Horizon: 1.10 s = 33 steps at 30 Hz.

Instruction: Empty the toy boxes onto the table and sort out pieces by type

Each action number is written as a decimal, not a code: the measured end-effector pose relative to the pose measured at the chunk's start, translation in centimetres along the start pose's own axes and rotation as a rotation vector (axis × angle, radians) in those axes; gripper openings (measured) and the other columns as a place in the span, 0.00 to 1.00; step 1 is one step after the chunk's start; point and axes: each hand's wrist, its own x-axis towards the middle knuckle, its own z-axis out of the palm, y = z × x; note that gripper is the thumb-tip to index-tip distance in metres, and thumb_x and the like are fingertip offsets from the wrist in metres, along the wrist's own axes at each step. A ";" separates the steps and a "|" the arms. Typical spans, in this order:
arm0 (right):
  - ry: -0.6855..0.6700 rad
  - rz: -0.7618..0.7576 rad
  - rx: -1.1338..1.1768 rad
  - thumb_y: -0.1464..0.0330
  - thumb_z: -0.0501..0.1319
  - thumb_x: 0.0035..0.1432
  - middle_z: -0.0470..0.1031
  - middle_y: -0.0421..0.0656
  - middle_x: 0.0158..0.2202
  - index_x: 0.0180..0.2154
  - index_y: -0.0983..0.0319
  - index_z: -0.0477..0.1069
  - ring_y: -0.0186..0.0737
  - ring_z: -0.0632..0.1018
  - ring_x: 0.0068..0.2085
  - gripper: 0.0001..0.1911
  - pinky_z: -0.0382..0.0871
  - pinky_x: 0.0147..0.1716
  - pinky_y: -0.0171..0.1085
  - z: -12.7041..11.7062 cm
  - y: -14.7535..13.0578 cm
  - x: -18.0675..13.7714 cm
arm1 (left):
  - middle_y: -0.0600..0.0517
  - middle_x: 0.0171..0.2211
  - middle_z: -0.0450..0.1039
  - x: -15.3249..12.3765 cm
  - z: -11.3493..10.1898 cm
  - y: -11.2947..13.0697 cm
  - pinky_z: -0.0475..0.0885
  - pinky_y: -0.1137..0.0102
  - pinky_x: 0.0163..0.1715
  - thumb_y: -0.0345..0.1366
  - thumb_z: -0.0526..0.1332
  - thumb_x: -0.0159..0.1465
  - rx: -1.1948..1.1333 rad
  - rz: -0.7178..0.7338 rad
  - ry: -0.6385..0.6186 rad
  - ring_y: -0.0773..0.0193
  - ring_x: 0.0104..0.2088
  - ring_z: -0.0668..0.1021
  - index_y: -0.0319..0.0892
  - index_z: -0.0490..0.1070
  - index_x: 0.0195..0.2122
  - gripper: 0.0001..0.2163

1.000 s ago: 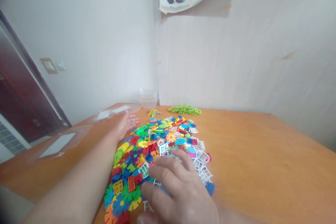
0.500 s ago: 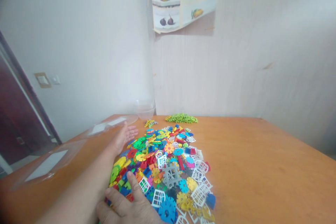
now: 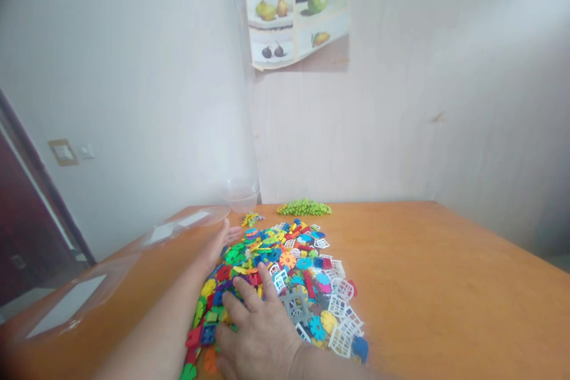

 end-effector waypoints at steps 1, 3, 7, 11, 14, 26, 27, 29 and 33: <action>-0.002 0.020 0.000 0.55 0.52 0.65 0.66 0.47 0.62 0.48 0.58 0.73 0.56 0.59 0.65 0.20 0.32 0.65 0.64 -0.2 0.3 -0.1 | 0.35 0.53 0.74 -0.1 0.1 0.0 0.65 0.58 0.59 0.64 0.49 0.62 -0.003 0.000 -0.005 0.49 0.55 0.76 0.36 0.77 0.44 0.34; 0.007 0.078 -0.006 0.56 0.52 0.66 0.65 0.48 0.63 0.47 0.59 0.73 0.56 0.58 0.66 0.18 0.32 0.65 0.65 -0.7 0.9 -0.3 | 0.35 0.52 0.75 -0.2 0.3 0.1 0.66 0.58 0.58 0.64 0.49 0.62 -0.013 -0.003 0.002 0.49 0.53 0.77 0.36 0.77 0.44 0.34; 0.064 0.179 -0.019 0.59 0.54 0.65 0.67 0.47 0.61 0.42 0.59 0.74 0.55 0.60 0.65 0.14 0.31 0.65 0.64 -1.4 2.1 -0.7 | 0.35 0.49 0.77 -0.2 0.1 0.1 0.68 0.57 0.56 0.63 0.48 0.63 -0.035 -0.012 0.042 0.49 0.51 0.79 0.35 0.76 0.44 0.34; 0.133 0.232 -0.034 0.62 0.56 0.64 0.66 0.45 0.62 0.41 0.58 0.74 0.53 0.62 0.63 0.10 0.30 0.65 0.64 -1.7 3.1 -0.9 | 0.34 0.49 0.77 0.0 -0.1 0.1 0.68 0.58 0.56 0.64 0.48 0.63 -0.041 -0.018 0.086 0.50 0.50 0.79 0.34 0.75 0.45 0.35; 0.190 0.292 -0.048 0.65 0.56 0.64 0.67 0.45 0.61 0.42 0.57 0.74 0.52 0.61 0.63 0.09 0.32 0.65 0.64 -1.5 3.9 -1.0 | 0.34 0.49 0.77 0.2 -0.2 -0.1 0.67 0.59 0.56 0.64 0.47 0.63 -0.038 -0.026 0.106 0.51 0.51 0.79 0.34 0.75 0.46 0.35; 0.261 0.321 0.054 0.62 0.58 0.63 0.72 0.42 0.55 0.44 0.55 0.74 0.49 0.66 0.58 0.10 0.37 0.66 0.59 -2.1 3.0 -0.7 | 0.38 0.49 0.78 0.0 -0.3 -0.1 0.66 0.59 0.57 0.63 0.44 0.64 -0.077 -0.020 0.105 0.53 0.51 0.79 0.38 0.75 0.45 0.34; 0.256 0.298 0.065 0.61 0.58 0.63 0.72 0.42 0.55 0.45 0.55 0.74 0.49 0.66 0.58 0.11 0.36 0.66 0.59 -2.2 2.8 -0.6 | 0.38 0.49 0.78 0.1 -0.3 -0.2 0.66 0.59 0.57 0.63 0.44 0.64 -0.076 -0.021 0.107 0.53 0.51 0.79 0.38 0.75 0.45 0.34; 0.228 0.245 0.079 0.60 0.57 0.64 0.72 0.43 0.55 0.48 0.54 0.73 0.49 0.66 0.59 0.13 0.34 0.65 0.59 -2.2 2.3 -0.4 | 0.38 0.48 0.78 0.2 -0.3 -0.3 0.67 0.59 0.56 0.63 0.44 0.64 -0.075 -0.017 0.105 0.53 0.50 0.79 0.37 0.75 0.45 0.34; 0.093 0.173 0.069 0.58 0.57 0.63 0.71 0.46 0.56 0.55 0.56 0.69 0.52 0.63 0.61 0.20 0.36 0.65 0.58 -2.0 2.0 0.7 | 0.37 0.46 0.79 0.6 -0.5 -0.7 0.69 0.61 0.54 0.64 0.45 0.63 -0.073 -0.015 0.084 0.53 0.48 0.80 0.37 0.75 0.45 0.35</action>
